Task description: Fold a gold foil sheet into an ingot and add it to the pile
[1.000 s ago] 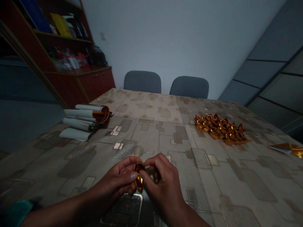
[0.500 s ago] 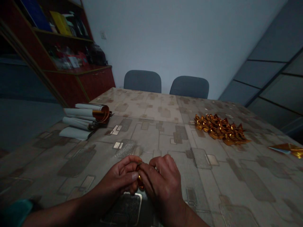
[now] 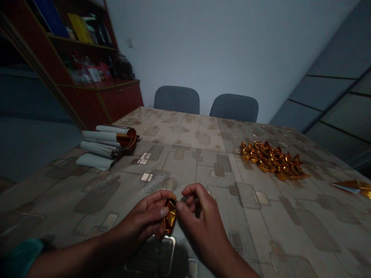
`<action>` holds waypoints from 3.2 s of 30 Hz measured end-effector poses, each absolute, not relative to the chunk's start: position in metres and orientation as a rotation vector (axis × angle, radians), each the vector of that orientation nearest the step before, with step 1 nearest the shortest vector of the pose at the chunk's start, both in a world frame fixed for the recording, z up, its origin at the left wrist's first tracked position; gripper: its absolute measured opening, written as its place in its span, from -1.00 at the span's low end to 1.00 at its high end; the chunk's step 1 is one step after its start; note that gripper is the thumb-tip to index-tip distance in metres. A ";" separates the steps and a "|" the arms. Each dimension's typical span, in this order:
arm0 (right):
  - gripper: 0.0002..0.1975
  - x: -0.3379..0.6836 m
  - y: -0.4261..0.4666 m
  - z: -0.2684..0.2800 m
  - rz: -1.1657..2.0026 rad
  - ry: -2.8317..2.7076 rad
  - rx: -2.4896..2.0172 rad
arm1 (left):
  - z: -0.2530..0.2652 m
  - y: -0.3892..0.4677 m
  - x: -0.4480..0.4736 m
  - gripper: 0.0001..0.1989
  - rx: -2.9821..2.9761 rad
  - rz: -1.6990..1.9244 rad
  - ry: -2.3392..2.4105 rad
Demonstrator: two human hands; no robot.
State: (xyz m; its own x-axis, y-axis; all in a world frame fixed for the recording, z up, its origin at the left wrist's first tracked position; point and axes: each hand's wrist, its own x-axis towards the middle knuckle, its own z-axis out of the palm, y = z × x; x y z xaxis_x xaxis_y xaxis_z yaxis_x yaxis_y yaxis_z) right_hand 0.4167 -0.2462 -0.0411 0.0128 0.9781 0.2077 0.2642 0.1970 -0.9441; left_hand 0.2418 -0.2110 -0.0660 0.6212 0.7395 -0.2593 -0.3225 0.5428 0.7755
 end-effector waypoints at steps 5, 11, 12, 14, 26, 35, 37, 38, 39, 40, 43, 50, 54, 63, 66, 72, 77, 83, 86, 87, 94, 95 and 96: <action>-0.66 0.420 -0.246 -0.052 1.646 -1.030 -1.046 | -0.063 -0.209 0.236 -0.62 0.732 0.623 0.566; -0.61 0.422 -0.249 -0.050 1.958 -0.855 -1.022 | -0.065 -0.209 0.236 -0.60 0.806 0.564 0.538; -0.62 0.423 -0.249 -0.049 1.998 -0.835 -1.008 | -0.066 -0.209 0.236 -0.60 0.811 0.572 0.536; -0.64 0.425 -0.248 -0.048 2.065 -0.796 -0.976 | -0.067 -0.210 0.237 -0.62 0.825 0.590 0.538; -0.67 0.421 -0.249 -0.063 2.117 -0.598 -0.789 | -0.068 -0.210 0.243 -0.62 0.849 0.622 0.541; -0.65 0.420 -0.250 -0.060 2.102 -0.596 -0.805 | -0.059 -0.217 0.245 -0.63 0.842 0.678 0.653; -0.64 0.420 -0.250 -0.059 2.093 -0.605 -0.805 | -0.059 -0.216 0.245 -0.62 0.852 0.672 0.660; -0.64 0.419 -0.250 -0.059 2.090 -0.603 -0.811 | -0.059 -0.216 0.245 -0.61 0.861 0.673 0.662; -0.64 0.419 -0.250 -0.059 2.090 -0.598 -0.817 | -0.059 -0.216 0.245 -0.60 0.869 0.675 0.665; -0.64 0.418 -0.250 -0.058 2.093 -0.590 -0.822 | -0.059 -0.216 0.245 -0.60 0.878 0.678 0.669; -0.63 0.418 -0.250 -0.059 2.091 -0.563 -0.825 | -0.059 -0.216 0.245 -0.60 0.892 0.694 0.685; -0.66 0.419 -0.249 -0.060 2.083 -0.557 -0.831 | -0.069 -0.213 0.246 -0.61 0.864 0.675 0.594; -0.63 0.420 -0.250 -0.061 2.083 -0.575 -0.846 | -0.074 -0.212 0.247 -0.59 0.894 0.713 0.571; -0.69 0.420 -0.249 -0.058 2.074 -0.544 -0.800 | -0.063 -0.210 0.239 -0.60 0.761 0.581 0.534; -0.69 0.420 -0.249 -0.058 2.076 -0.538 -0.791 | -0.055 -0.210 0.236 -0.69 0.649 0.546 0.569; -0.74 0.420 -0.249 -0.059 2.099 -0.550 -0.758 | -0.055 -0.208 0.234 -0.66 0.570 0.478 0.533; -0.70 0.418 -0.248 -0.058 2.074 -0.584 -0.773 | -0.055 -0.208 0.235 -0.64 0.604 0.496 0.521; -0.70 0.417 -0.250 -0.060 2.069 -0.627 -0.816 | -0.061 -0.208 0.238 -0.63 0.773 0.499 0.552; -0.74 0.416 -0.251 -0.060 2.067 -0.634 -0.826 | -0.067 -0.208 0.239 -0.62 0.839 0.514 0.557; -0.74 0.416 -0.250 -0.060 2.067 -0.631 -0.812 | -0.067 -0.208 0.239 -0.63 0.840 0.519 0.565; -0.74 0.421 -0.249 -0.062 2.088 -0.579 -0.669 | -0.055 -0.209 0.235 -0.68 0.604 0.493 0.527; -0.75 0.422 -0.250 -0.062 2.087 -0.563 -0.647 | -0.054 -0.209 0.235 -0.71 0.552 0.490 0.504; -0.75 0.423 -0.250 -0.063 2.087 -0.548 -0.629 | -0.053 -0.208 0.234 -0.73 0.509 0.491 0.485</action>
State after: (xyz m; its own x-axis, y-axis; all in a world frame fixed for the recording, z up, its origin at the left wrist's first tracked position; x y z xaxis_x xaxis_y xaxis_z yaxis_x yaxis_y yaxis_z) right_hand 0.4230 -0.2496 -0.0629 -0.4989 0.8348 -0.2328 -0.6130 -0.5298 -0.5862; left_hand 0.2343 -0.2085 -0.0532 0.7764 0.5488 -0.3099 -0.3169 0.7650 0.5606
